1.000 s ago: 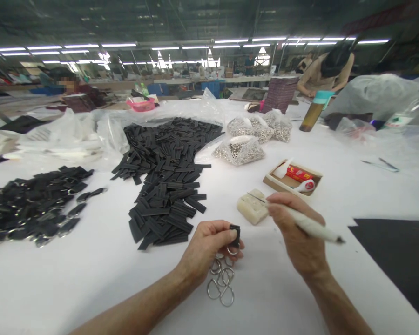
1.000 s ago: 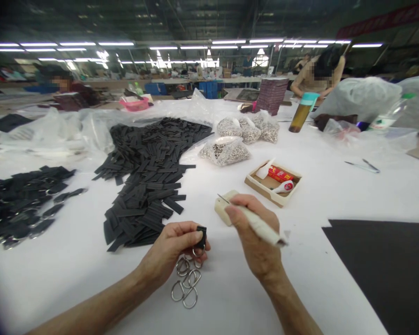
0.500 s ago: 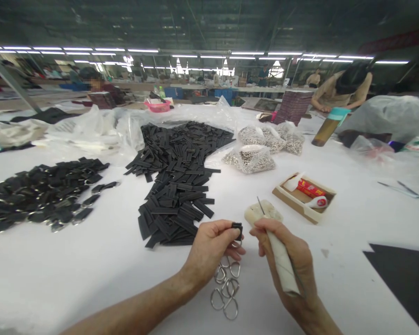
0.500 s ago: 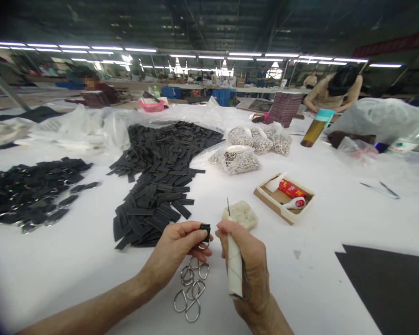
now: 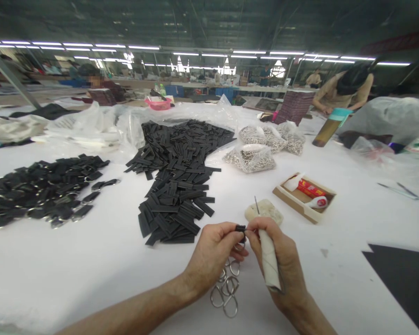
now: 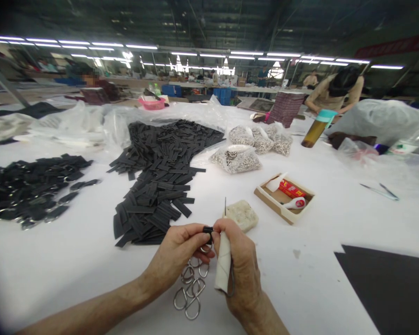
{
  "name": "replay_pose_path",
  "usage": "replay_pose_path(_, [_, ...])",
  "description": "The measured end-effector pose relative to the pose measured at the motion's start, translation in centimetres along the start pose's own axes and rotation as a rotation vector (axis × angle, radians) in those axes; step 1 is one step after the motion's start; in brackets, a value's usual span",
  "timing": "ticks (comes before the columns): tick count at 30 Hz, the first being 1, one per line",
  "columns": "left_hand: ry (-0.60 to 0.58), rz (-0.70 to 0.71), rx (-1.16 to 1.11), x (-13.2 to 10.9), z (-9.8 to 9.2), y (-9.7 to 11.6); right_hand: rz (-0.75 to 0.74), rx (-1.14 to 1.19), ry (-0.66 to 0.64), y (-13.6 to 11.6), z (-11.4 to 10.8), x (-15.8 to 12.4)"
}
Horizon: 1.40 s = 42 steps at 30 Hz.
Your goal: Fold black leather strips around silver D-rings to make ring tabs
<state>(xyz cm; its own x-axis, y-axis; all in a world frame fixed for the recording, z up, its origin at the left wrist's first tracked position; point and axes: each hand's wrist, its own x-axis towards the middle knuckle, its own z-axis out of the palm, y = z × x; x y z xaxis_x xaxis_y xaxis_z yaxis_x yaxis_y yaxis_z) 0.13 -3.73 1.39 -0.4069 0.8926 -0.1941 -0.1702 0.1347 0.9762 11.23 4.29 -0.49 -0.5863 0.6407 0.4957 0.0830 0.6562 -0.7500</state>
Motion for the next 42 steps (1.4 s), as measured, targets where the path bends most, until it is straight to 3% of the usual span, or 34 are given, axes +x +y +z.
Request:
replay_pose_path(5, [-0.004, 0.002, 0.047, -0.1, 0.1, -0.3, -0.077, 0.031, -0.030, 0.6, 0.1, -0.2])
replay_pose_path(13, [-0.007, 0.047, 0.140, -0.1, -0.1, -0.3, -0.082, 0.082, -0.074, 0.3, 0.0, -0.4])
replay_pose_path(21, [-0.056, 0.022, 0.073, -0.1, -0.4, 0.3, 0.088, 0.031, -0.050, -0.1, -0.5, 0.2])
replay_pose_path(28, [-0.075, 0.060, -0.047, -0.1, -0.5, 0.1, 0.190, 0.304, -0.108, -0.4, -0.9, 0.6])
replay_pose_path(36, [-0.291, 0.055, -0.118, 0.4, -1.3, 0.8, 0.277, 0.518, -0.097, -0.3, -1.1, 0.8])
replay_pose_path(42, [-0.347, 0.081, -0.081, 0.0, -1.5, 1.5, 0.333, 0.685, -0.144, -0.3, -1.3, 0.7])
